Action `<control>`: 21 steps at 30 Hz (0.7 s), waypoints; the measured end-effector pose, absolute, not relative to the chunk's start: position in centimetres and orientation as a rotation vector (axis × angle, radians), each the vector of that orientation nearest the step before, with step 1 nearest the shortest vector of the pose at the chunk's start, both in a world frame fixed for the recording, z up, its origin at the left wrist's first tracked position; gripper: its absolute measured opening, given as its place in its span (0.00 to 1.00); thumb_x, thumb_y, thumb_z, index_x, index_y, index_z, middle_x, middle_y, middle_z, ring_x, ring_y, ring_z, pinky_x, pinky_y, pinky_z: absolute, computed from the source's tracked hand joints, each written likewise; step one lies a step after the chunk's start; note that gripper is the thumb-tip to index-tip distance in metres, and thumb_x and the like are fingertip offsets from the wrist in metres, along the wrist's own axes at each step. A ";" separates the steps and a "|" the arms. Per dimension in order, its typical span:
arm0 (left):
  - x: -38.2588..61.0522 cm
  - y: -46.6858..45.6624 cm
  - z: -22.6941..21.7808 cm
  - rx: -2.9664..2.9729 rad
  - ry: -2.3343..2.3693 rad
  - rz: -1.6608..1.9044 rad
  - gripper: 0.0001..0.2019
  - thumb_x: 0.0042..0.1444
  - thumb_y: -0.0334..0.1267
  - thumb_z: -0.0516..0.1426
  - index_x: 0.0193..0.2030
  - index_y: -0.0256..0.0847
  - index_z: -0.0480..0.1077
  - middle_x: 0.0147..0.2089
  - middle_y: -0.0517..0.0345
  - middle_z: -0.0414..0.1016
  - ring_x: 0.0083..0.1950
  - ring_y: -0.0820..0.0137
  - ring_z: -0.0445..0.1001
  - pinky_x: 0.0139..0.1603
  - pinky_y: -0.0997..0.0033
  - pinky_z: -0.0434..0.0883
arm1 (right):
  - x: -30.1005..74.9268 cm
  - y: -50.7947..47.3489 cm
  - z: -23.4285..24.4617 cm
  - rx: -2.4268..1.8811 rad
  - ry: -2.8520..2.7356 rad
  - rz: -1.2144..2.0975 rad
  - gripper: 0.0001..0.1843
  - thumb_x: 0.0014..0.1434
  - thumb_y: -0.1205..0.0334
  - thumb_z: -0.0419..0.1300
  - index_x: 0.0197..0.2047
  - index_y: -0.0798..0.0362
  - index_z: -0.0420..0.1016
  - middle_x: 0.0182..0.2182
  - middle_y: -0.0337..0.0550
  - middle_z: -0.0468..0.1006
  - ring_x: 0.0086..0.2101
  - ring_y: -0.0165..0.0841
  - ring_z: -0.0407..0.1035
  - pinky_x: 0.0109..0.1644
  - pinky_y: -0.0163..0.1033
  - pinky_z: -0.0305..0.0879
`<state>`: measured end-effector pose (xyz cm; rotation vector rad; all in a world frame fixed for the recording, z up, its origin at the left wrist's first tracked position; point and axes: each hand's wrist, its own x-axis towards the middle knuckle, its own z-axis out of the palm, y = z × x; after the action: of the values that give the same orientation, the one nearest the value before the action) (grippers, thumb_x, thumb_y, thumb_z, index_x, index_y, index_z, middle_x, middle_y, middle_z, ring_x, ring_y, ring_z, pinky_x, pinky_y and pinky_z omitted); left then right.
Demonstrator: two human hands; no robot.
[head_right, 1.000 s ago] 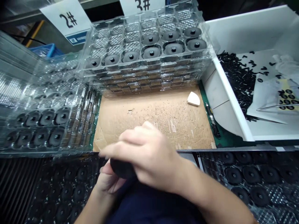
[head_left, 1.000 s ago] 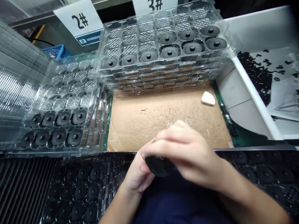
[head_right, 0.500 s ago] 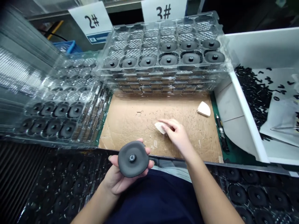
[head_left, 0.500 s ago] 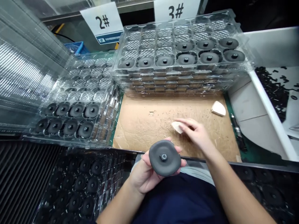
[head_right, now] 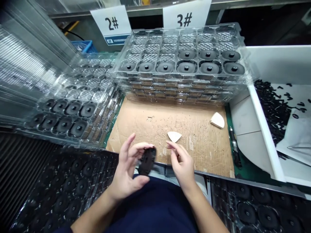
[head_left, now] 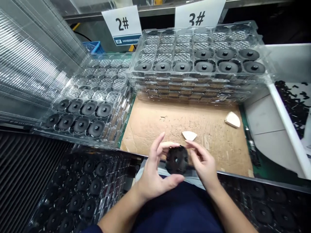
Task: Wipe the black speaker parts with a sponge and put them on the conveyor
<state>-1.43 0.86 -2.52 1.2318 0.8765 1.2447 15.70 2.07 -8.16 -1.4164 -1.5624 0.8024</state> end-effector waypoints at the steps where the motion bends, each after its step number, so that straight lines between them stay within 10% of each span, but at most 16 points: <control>1: -1.6 0.9 -2.7 1.466 0.960 1.260 0.47 0.47 0.40 0.66 0.68 0.56 0.42 0.55 0.52 0.69 0.54 0.64 0.72 0.56 0.61 0.70 | 15.5 1.4 -8.3 -1.418 -1.572 0.788 0.17 0.62 0.68 0.52 0.53 0.51 0.71 0.36 0.44 0.78 0.26 0.28 0.69 0.30 0.34 0.69; 6: -2.2 0.8 -2.8 1.888 1.032 1.219 0.52 0.46 0.36 0.66 0.69 0.47 0.35 0.55 0.43 0.68 0.55 0.62 0.71 0.58 0.57 0.68 | 16.6 -0.1 -6.7 -1.273 -1.731 0.688 0.32 0.61 0.70 0.54 0.65 0.40 0.55 0.41 0.42 0.75 0.22 0.24 0.63 0.31 0.33 0.67; 12: -2.6 -0.2 -1.9 1.591 1.085 1.075 0.45 0.45 0.46 0.66 0.67 0.50 0.48 0.55 0.49 0.72 0.54 0.62 0.72 0.57 0.60 0.67 | 18.3 2.0 -1.2 -0.929 -2.183 0.570 0.14 0.61 0.57 0.58 0.50 0.48 0.76 0.25 0.40 0.73 0.26 0.29 0.64 0.29 0.35 0.61; 15: -3.2 -1.2 -1.4 1.194 1.094 0.873 0.28 0.46 0.60 0.59 0.44 0.39 0.76 0.41 0.50 0.79 0.45 0.61 0.76 0.48 0.64 0.71 | 16.6 1.4 0.0 -0.987 -2.014 0.691 0.13 0.64 0.57 0.53 0.36 0.52 0.77 0.19 0.37 0.68 0.21 0.27 0.61 0.24 0.32 0.58; 21: -8.6 -5.6 -2.1 0.995 1.421 0.955 0.25 0.47 0.60 0.58 0.24 0.35 0.75 0.25 0.54 0.77 0.30 0.66 0.75 0.33 0.70 0.70 | 14.1 -0.5 -4.1 -1.102 -1.998 1.012 0.22 0.63 0.49 0.51 0.27 0.51 0.78 0.19 0.38 0.72 0.20 0.28 0.67 0.26 0.31 0.63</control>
<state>-8.60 -5.61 -2.08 0.9945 1.4211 0.9549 14.08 -0.47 -4.06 -1.1017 -1.9981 1.0116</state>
